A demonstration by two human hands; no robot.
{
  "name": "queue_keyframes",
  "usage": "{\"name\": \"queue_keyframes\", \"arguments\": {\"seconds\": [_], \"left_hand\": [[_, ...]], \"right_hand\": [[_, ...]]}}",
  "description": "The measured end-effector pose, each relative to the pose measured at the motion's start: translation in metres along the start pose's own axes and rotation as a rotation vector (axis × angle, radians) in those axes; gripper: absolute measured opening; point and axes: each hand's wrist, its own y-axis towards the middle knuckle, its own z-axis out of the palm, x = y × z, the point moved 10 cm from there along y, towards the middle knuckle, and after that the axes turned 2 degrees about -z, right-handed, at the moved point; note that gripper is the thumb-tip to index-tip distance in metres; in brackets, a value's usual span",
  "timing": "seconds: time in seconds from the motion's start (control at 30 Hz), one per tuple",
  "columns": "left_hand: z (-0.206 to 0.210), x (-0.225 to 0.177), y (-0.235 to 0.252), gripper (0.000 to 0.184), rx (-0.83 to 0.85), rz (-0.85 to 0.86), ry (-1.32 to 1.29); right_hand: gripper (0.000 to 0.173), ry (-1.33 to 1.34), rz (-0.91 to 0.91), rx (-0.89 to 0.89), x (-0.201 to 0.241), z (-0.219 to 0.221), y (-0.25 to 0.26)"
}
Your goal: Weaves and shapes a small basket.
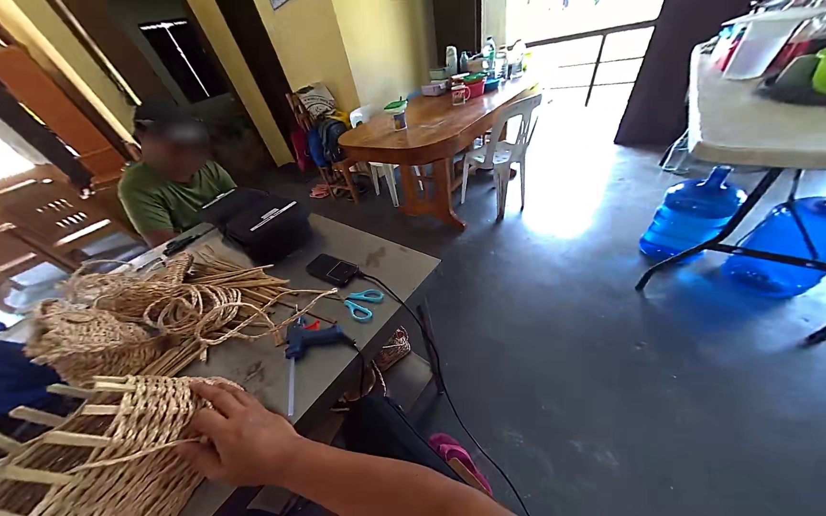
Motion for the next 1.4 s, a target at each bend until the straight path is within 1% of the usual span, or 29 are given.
{"name": "queue_keyframes", "arguments": {"seconds": [0.03, 0.07, 0.1, 0.13, 0.17, 0.23, 0.27, 0.33, 0.4, 0.47, 0.5, 0.57, 0.6, 0.67, 0.77, 0.9, 1.0, 1.07, 1.13, 1.2, 1.3, 1.33, 1.4], "left_hand": [[-0.017, -0.007, -0.002, 0.046, -0.087, -0.004, 0.009], [-0.036, -0.013, -0.007, 0.041, -0.354, 0.058, -0.079], [-0.047, -0.023, -0.008, 0.046, -0.114, -0.075, -0.047], [-0.052, -0.025, -0.007, 0.049, 0.030, -0.149, -0.028], [-0.048, -0.021, -0.002, 0.051, 0.040, -0.138, -0.021], [-0.029, -0.015, 0.002, 0.050, -0.054, -0.019, -0.021], [-0.021, -0.018, -0.003, 0.053, 0.012, -0.002, 0.018], [-0.026, -0.046, -0.034, 0.050, 0.315, -0.052, 0.124], [-0.032, -0.067, -0.049, 0.045, 0.431, -0.050, 0.184], [-0.020, -0.059, -0.039, 0.044, 0.393, -0.023, 0.194], [-0.010, -0.045, -0.029, 0.047, 0.343, -0.023, 0.140], [0.032, 0.009, 0.001, 0.057, 0.225, -0.028, 0.037], [0.050, 0.029, 0.014, 0.061, 0.219, -0.052, 0.003], [0.069, 0.045, 0.028, 0.069, 0.221, -0.092, -0.030], [0.074, 0.050, 0.035, 0.070, 0.185, -0.135, -0.079], [0.070, 0.047, 0.038, 0.075, 0.182, -0.115, -0.113], [0.061, 0.045, 0.044, 0.074, 0.118, -0.116, -0.149], [0.055, 0.040, 0.042, 0.073, 0.081, -0.132, -0.173], [0.052, 0.029, 0.039, 0.074, 0.083, -0.116, -0.149], [0.058, 0.025, 0.042, 0.069, 0.096, -0.110, -0.143], [0.059, 0.015, 0.043, 0.050, 0.089, -0.019, -0.152], [0.060, 0.013, 0.043, 0.048, 0.080, 0.005, -0.191], [0.058, 0.016, 0.042, 0.045, 0.054, -0.011, -0.212]], "right_hand": [[0.029, -0.001, 0.000, -0.004, 0.000, -0.001, 0.000], [0.028, -0.002, -0.001, -0.001, 0.001, 0.000, 0.000], [0.027, -0.002, -0.003, 0.004, 0.002, 0.001, 0.001], [0.027, 0.001, -0.005, 0.005, 0.003, 0.002, 0.001], [0.027, 0.000, -0.007, 0.003, 0.002, 0.002, 0.001], [0.027, -0.009, -0.008, -0.006, 0.001, 0.001, 0.001], [0.027, -0.009, -0.007, -0.008, 0.001, 0.000, 0.001], [0.026, -0.007, -0.012, -0.022, 0.003, -0.002, 0.000], [0.025, -0.009, -0.019, -0.036, 0.005, -0.004, -0.001], [0.026, -0.014, -0.021, -0.034, 0.006, -0.005, -0.001], [0.025, -0.009, -0.032, -0.040, 0.006, -0.005, -0.001], [0.024, 0.001, -0.048, -0.037, 0.005, -0.001, -0.001], [0.024, 0.001, -0.050, -0.029, 0.004, 0.000, -0.001], [0.024, -0.012, -0.060, -0.026, 0.004, 0.002, -0.001], [0.023, -0.039, -0.062, -0.030, 0.005, 0.004, 0.000], [0.024, -0.049, -0.062, -0.026, 0.006, 0.008, 0.002], [0.024, -0.043, -0.069, -0.028, 0.005, 0.008, 0.002], [0.024, -0.049, -0.074, -0.022, 0.004, 0.008, 0.002], [0.024, -0.050, -0.083, -0.021, 0.003, 0.007, 0.002], [0.024, -0.049, -0.092, -0.023, 0.003, 0.006, 0.002], [0.024, -0.045, -0.093, -0.028, 0.004, 0.005, 0.002], [0.023, -0.046, -0.098, -0.031, 0.004, 0.004, 0.002], [0.023, -0.043, -0.098, -0.034, 0.005, 0.003, 0.001]]}}
